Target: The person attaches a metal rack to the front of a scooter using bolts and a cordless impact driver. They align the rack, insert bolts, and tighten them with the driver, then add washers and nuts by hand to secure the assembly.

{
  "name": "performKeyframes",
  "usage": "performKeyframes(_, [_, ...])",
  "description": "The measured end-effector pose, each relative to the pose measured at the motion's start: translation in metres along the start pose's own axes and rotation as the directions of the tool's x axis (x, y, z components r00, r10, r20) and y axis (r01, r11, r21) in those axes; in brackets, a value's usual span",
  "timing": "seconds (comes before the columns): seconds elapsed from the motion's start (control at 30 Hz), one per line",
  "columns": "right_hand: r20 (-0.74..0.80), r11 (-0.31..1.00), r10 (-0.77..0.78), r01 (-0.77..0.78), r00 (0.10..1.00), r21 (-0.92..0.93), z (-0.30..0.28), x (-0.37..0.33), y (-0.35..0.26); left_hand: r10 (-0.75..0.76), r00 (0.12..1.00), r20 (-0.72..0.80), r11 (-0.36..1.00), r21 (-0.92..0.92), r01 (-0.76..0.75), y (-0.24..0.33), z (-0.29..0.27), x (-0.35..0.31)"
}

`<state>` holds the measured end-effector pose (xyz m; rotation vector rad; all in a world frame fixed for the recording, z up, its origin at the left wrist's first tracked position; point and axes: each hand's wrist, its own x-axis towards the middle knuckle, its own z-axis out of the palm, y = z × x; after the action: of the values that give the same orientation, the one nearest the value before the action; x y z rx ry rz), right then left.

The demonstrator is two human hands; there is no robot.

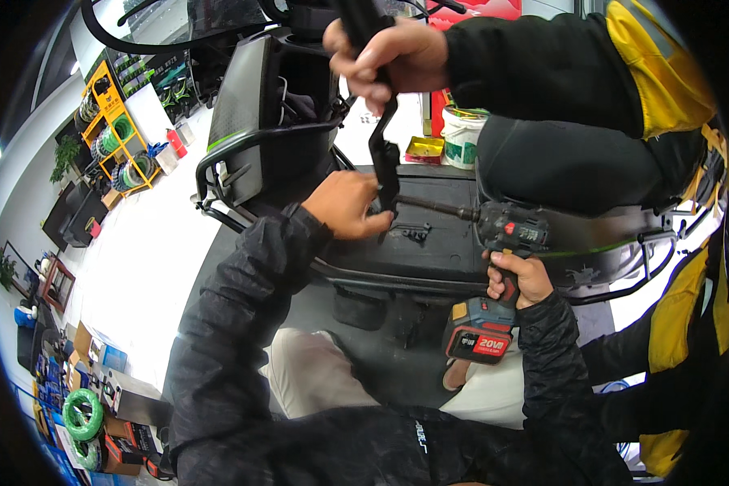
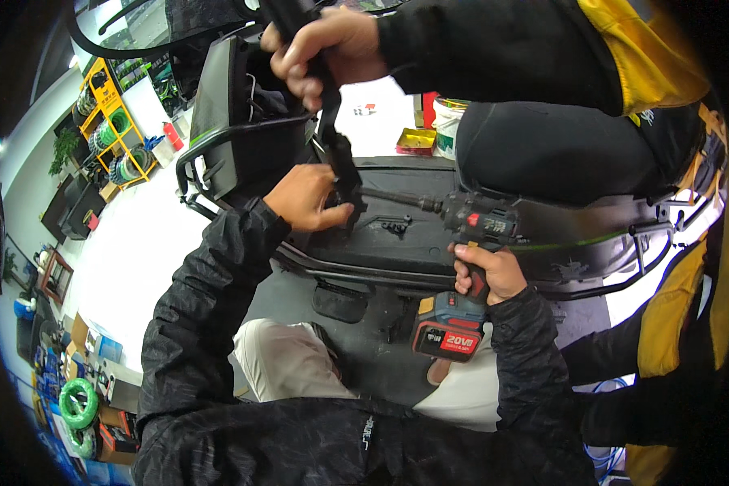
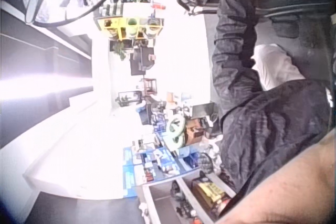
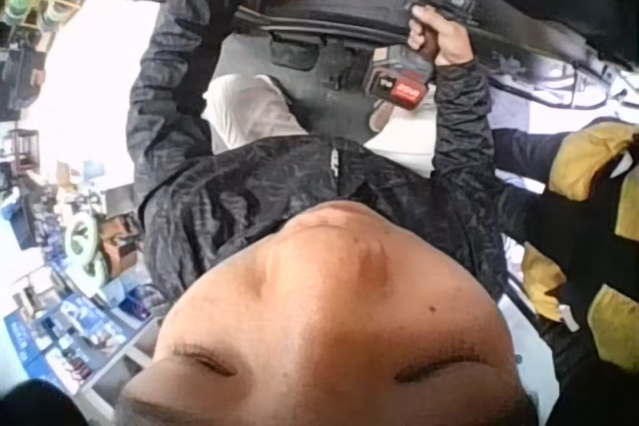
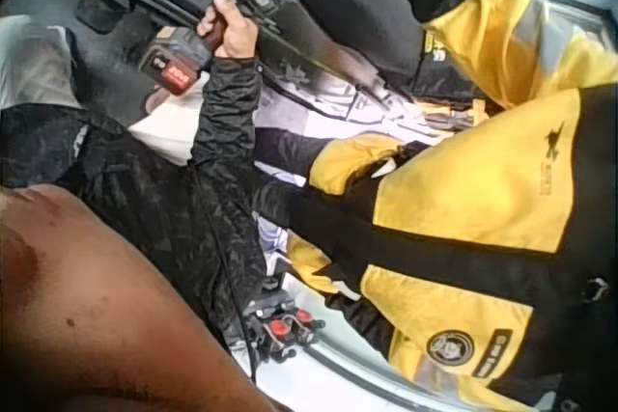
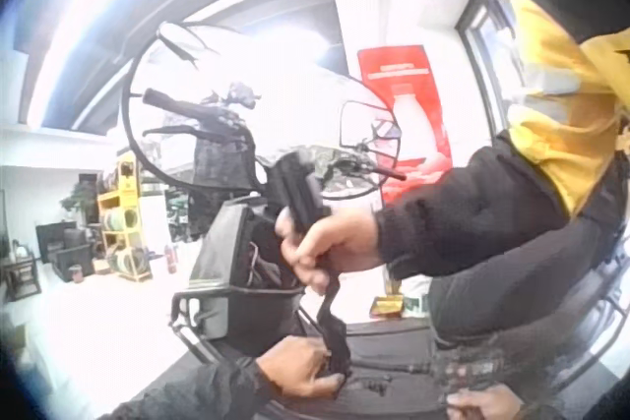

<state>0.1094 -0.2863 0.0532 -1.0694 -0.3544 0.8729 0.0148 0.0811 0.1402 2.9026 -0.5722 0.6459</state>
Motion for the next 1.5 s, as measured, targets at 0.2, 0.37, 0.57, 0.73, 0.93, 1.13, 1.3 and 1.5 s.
performKeyframes(0.2, [-0.055,0.987,-0.158,0.159,0.986,0.028,-0.007,0.051,-0.032,0.094,0.992,-0.089,0.990,-0.093,-0.103,-0.042,-0.011,0.053])
performKeyframes(0.37, [-0.056,0.961,-0.260,0.264,0.964,0.079,-0.007,0.090,-0.043,0.048,0.964,-0.261,0.998,-0.027,-0.057,-0.065,-0.008,0.088])
performKeyframes(0.57, [-0.015,0.936,-0.339,0.339,0.941,0.097,0.006,0.128,-0.047,0.036,0.817,-0.576,0.999,0.025,-0.026,-0.087,-0.011,0.117])
performKeyframes(0.73, [-0.025,0.924,-0.376,0.377,0.926,0.063,0.019,0.154,-0.070,0.141,0.661,-0.737,0.921,0.343,0.186,-0.101,-0.004,0.131])
performKeyframes(0.93, [-0.051,0.941,-0.337,0.338,0.940,0.024,0.024,0.180,-0.086,-0.108,0.594,-0.798,0.992,-0.048,0.117,-0.115,0.021,0.154])
performKeyframes(1.13, [-0.076,0.951,-0.303,0.307,0.950,0.036,0.018,0.194,-0.084,-0.338,0.510,-0.791,0.937,-0.333,0.104,-0.111,0.041,0.158])
performKeyframes(1.3, [-0.052,0.957,-0.276,0.279,0.960,0.082,0.018,0.206,-0.081,-0.494,0.506,-0.707,0.813,-0.582,-0.021,-0.109,0.052,0.159])
performKeyframes(1.5, [-0.057,0.963,-0.264,0.267,0.963,0.036,0.010,0.222,-0.077,-0.568,0.454,-0.686,0.774,-0.633,0.010,-0.107,0.061,0.163])
